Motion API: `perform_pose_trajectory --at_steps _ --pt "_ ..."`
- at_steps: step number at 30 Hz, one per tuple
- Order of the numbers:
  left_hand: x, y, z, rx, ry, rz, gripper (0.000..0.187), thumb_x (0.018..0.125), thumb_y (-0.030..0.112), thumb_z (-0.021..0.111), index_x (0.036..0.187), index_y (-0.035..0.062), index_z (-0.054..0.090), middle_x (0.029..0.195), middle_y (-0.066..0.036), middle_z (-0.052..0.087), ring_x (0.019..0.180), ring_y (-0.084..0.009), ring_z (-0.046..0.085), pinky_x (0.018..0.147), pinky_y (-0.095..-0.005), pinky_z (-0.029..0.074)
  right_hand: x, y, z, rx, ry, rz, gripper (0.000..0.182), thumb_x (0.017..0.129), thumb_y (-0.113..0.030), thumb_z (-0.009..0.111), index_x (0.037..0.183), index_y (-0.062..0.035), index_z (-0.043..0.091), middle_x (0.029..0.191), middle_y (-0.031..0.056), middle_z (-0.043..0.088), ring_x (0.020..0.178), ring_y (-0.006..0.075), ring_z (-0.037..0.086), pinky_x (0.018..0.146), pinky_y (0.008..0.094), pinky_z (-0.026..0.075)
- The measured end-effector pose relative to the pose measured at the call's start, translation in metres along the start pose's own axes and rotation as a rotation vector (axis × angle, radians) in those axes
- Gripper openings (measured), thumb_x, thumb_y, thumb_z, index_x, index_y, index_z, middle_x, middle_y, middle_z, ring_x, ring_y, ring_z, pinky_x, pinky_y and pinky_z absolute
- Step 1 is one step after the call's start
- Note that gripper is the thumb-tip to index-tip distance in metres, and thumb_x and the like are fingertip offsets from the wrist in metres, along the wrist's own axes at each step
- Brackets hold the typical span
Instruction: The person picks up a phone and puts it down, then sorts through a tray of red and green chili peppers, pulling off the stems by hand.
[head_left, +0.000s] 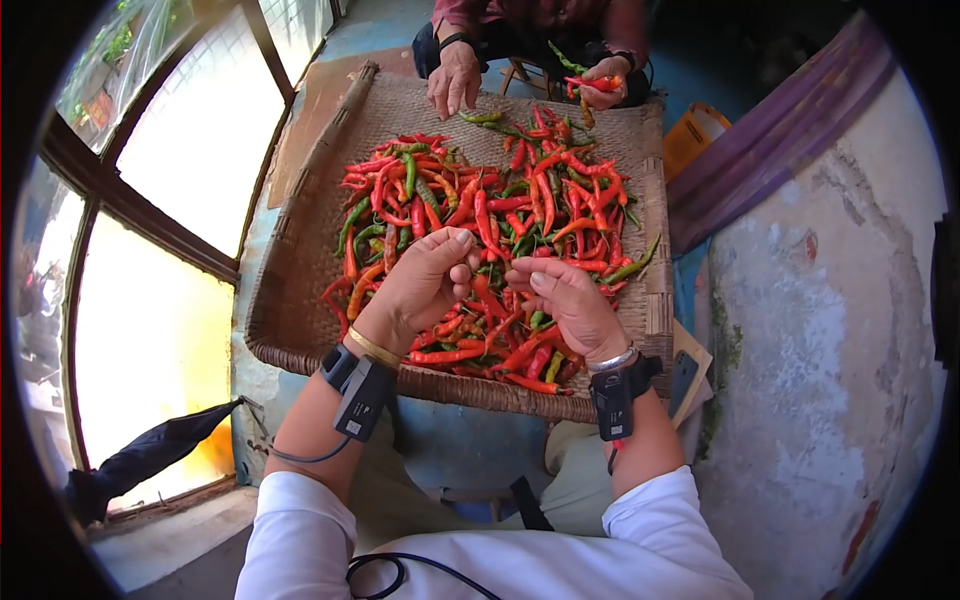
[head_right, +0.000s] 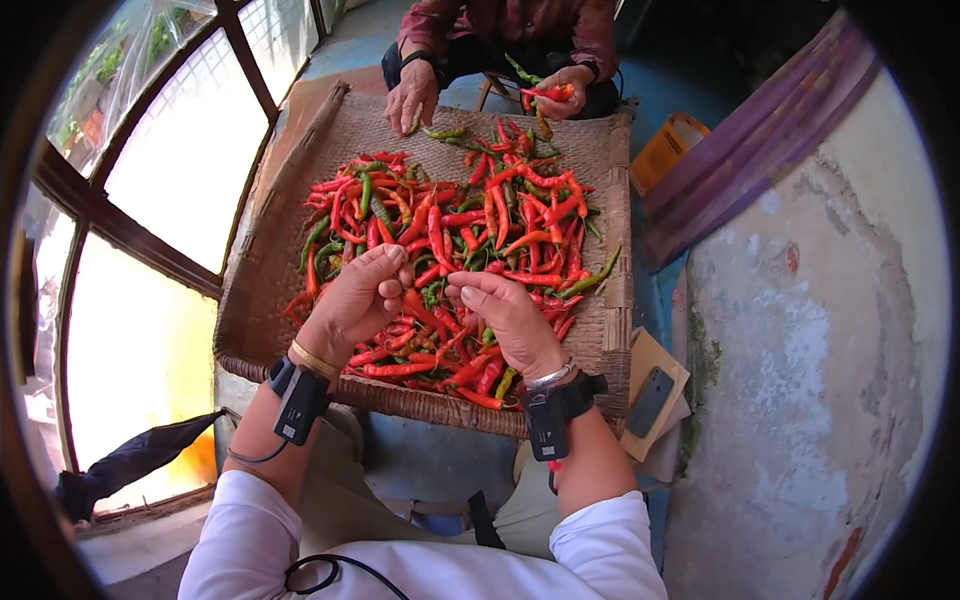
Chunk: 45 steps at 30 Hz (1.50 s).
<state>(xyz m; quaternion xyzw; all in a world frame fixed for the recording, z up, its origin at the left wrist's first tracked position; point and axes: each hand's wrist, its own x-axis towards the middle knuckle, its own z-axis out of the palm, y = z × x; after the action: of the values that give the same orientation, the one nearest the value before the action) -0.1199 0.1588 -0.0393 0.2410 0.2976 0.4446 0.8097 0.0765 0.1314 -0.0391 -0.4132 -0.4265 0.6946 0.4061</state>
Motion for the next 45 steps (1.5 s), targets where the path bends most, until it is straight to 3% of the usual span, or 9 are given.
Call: perform_pose_trajectory --at_steps 5,8,14,18,31,35,39,43,45 --pt "0.003 -0.010 0.005 -0.192 0.006 -0.033 0.012 0.086 0.020 0.049 0.080 0.0093 0.047 0.072 0.002 0.051 0.053 -0.0001 0.045 0.044 -0.0142 0.038 -0.004 0.012 0.017 -0.130 -0.193 0.104 0.030 0.085 -0.023 0.049 0.103 -0.0005 0.054 0.078 -0.0024 0.056 0.071 0.0042 0.051 0.065 0.0186 0.042" --pt "0.001 -0.015 0.006 -0.257 -0.013 -0.034 0.012 0.085 0.020 0.050 0.084 0.0085 0.049 0.074 0.002 0.050 0.053 -0.0001 0.045 0.045 -0.0130 0.038 -0.006 0.015 0.018 -0.153 -0.217 0.095 0.030 0.086 -0.025 0.047 0.100 0.0015 0.054 0.082 0.0050 0.059 0.071 0.0087 0.055 0.067 0.0226 0.044" --pt "-0.004 -0.027 0.012 0.228 -0.069 -0.157 0.011 0.083 0.020 0.054 0.082 0.0088 0.056 0.062 0.003 0.052 0.050 -0.0026 0.041 0.045 -0.0152 0.032 -0.009 0.009 0.008 0.061 -0.176 0.167 0.032 0.087 -0.030 0.044 0.084 0.0000 0.055 0.062 0.0056 0.056 0.050 0.0098 0.052 0.049 0.0184 0.042" --pt "-0.001 -0.031 0.011 0.129 -0.076 -0.132 0.009 0.083 0.017 0.055 0.082 0.0078 0.056 0.064 0.003 0.052 0.052 -0.0040 0.046 0.049 -0.0173 0.042 -0.014 0.011 0.005 0.072 -0.182 0.151 0.031 0.087 -0.029 0.044 0.085 -0.0002 0.055 0.061 0.0054 0.056 0.049 0.0099 0.052 0.048 0.0185 0.042" --pt "0.008 -0.040 0.019 -0.023 0.104 -0.056 0.015 0.086 0.023 0.049 0.081 0.0098 0.052 0.066 0.005 0.049 0.054 -0.0026 0.044 0.046 -0.0147 0.038 -0.037 -0.003 -0.006 -0.101 -0.125 0.275 0.021 0.084 -0.020 0.051 0.085 -0.0001 0.055 0.060 0.0023 0.055 0.045 0.0050 0.049 0.040 0.0148 0.037" --pt "0.002 -0.038 0.030 0.202 -0.051 -0.220 0.012 0.086 0.021 0.050 0.086 0.0089 0.054 0.069 0.003 0.055 0.051 -0.0029 0.047 0.044 -0.0142 0.038 -0.040 -0.005 -0.006 -0.224 -0.184 0.343 0.024 0.085 -0.023 0.050 0.082 -0.0002 0.055 0.058 0.0017 0.054 0.043 0.0044 0.047 0.041 0.0155 0.037" --pt "0.015 -0.036 0.019 0.351 0.018 -0.247 0.015 0.086 0.020 0.047 0.090 0.0074 0.055 0.065 0.002 0.055 0.048 -0.0038 0.047 0.041 -0.0148 0.036 -0.042 -0.016 -0.020 -0.385 -0.065 0.249 0.028 0.086 -0.027 0.048 0.081 -0.0005 0.056 0.057 0.0020 0.054 0.045 0.0043 0.047 0.042 0.0158 0.038" --pt "0.033 -0.027 0.019 0.818 0.049 -0.195 0.017 0.087 0.020 0.045 0.090 0.0055 0.053 0.062 0.003 0.050 0.050 -0.0037 0.047 0.044 -0.0164 0.038 -0.043 -0.023 -0.047 0.044 0.174 0.043 0.028 0.087 -0.027 0.046 0.082 -0.0016 0.056 0.059 0.0028 0.055 0.046 0.0061 0.047 0.042 0.0170 0.038" --pt "0.035 -0.028 0.027 0.639 0.011 -0.103 0.022 0.087 0.019 0.045 0.100 0.0022 0.051 0.075 -0.001 0.056 0.064 -0.0069 0.054 0.056 -0.0202 0.045 -0.043 -0.022 -0.053 0.195 0.227 0.005 0.026 0.087 -0.025 0.045 0.083 -0.0014 0.055 0.059 0.0033 0.055 0.046 0.0075 0.047 0.042 0.0179 0.038"
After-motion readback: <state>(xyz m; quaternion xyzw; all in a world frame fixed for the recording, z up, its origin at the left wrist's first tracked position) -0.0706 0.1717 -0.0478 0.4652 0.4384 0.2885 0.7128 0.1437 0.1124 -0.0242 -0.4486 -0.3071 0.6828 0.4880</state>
